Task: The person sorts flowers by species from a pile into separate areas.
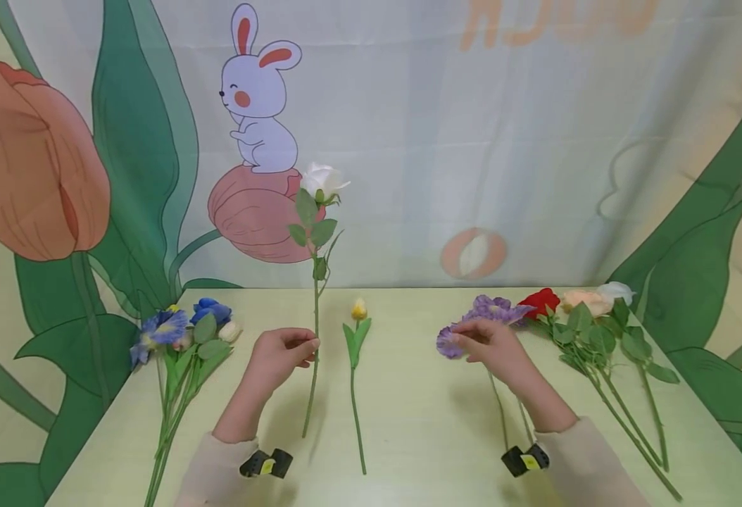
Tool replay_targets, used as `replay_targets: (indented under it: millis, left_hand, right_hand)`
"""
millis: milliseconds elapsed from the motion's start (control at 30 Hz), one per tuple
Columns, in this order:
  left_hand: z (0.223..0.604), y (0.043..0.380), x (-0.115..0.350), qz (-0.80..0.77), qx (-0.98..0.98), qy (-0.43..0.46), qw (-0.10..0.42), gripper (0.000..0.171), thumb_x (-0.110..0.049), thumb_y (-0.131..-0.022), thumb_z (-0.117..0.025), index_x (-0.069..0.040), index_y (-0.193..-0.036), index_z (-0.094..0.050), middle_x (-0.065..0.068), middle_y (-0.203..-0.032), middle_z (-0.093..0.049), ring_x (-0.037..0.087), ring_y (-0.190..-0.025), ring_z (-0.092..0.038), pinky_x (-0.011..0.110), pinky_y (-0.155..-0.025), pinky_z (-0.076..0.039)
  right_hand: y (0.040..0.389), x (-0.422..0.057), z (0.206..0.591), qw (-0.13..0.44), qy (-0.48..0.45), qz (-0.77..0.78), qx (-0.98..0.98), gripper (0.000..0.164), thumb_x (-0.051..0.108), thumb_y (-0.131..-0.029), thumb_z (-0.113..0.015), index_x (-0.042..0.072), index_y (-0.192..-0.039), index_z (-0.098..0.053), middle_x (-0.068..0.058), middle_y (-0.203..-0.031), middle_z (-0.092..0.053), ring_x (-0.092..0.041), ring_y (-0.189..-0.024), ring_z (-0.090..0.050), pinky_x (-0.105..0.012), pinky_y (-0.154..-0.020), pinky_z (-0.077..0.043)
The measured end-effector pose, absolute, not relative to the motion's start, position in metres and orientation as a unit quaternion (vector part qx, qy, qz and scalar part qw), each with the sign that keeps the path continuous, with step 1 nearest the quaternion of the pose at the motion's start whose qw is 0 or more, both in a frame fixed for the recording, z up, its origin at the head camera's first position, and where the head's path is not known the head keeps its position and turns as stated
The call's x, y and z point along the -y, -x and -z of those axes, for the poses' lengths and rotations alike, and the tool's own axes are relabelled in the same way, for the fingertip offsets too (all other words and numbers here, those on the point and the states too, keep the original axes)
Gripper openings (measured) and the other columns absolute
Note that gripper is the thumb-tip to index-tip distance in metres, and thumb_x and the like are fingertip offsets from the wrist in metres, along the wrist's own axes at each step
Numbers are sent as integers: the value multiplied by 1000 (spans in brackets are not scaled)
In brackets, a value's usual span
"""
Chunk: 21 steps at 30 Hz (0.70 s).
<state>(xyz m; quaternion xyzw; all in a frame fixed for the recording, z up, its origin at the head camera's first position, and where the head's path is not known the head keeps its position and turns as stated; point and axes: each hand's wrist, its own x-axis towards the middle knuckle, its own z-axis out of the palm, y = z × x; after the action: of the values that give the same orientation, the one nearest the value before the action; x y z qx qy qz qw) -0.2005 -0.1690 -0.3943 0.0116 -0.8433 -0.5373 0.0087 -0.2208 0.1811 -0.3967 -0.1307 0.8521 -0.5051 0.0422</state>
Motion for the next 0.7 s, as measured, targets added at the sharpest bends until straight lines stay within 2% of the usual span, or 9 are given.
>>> replay_targets:
  millis: [100, 267, 567, 700]
  left_hand:
    - [396, 199, 149, 557, 830, -1, 12, 20, -8, -92, -66, 6, -105, -71, 18, -91, -73, 12, -72, -67, 31, -71, -60]
    - [399, 196, 122, 576, 817, 24, 13, 13, -4, -91, -67, 6, -97, -72, 20, -85, -73, 12, -67, -66, 31, -67, -60]
    - [401, 192, 98, 595, 802, 45, 5, 17, -7, -92, -67, 6, -101, -72, 18, -89, -74, 15, -69, -68, 30, -67, -60]
    - [403, 192, 93, 596, 801, 56, 7, 17, -8, -92, -66, 6, -100, -73, 20, -90, -74, 13, -68, -67, 31, -66, -61]
  right_hand:
    - [219, -154, 401, 59, 137, 531, -834, 33, 23, -98, -61, -2, -120, -64, -22, -116, -67, -17, -94, -66, -26, -78, -58]
    - [216, -114, 407, 69, 152, 563, -809, 35, 24, -98, -61, -1, -122, -63, -22, -114, -68, -20, -95, -65, -29, -78, -59]
    - [211, -78, 409, 64, 130, 608, -781, 34, 23, -97, -62, 0, -122, -64, -18, -117, -68, -12, -90, -64, -30, -79, -59]
    - [211, -74, 408, 58, 126, 619, -773, 34, 19, -97, -62, -3, -123, -63, -20, -117, -68, -17, -94, -66, -30, -78, -60]
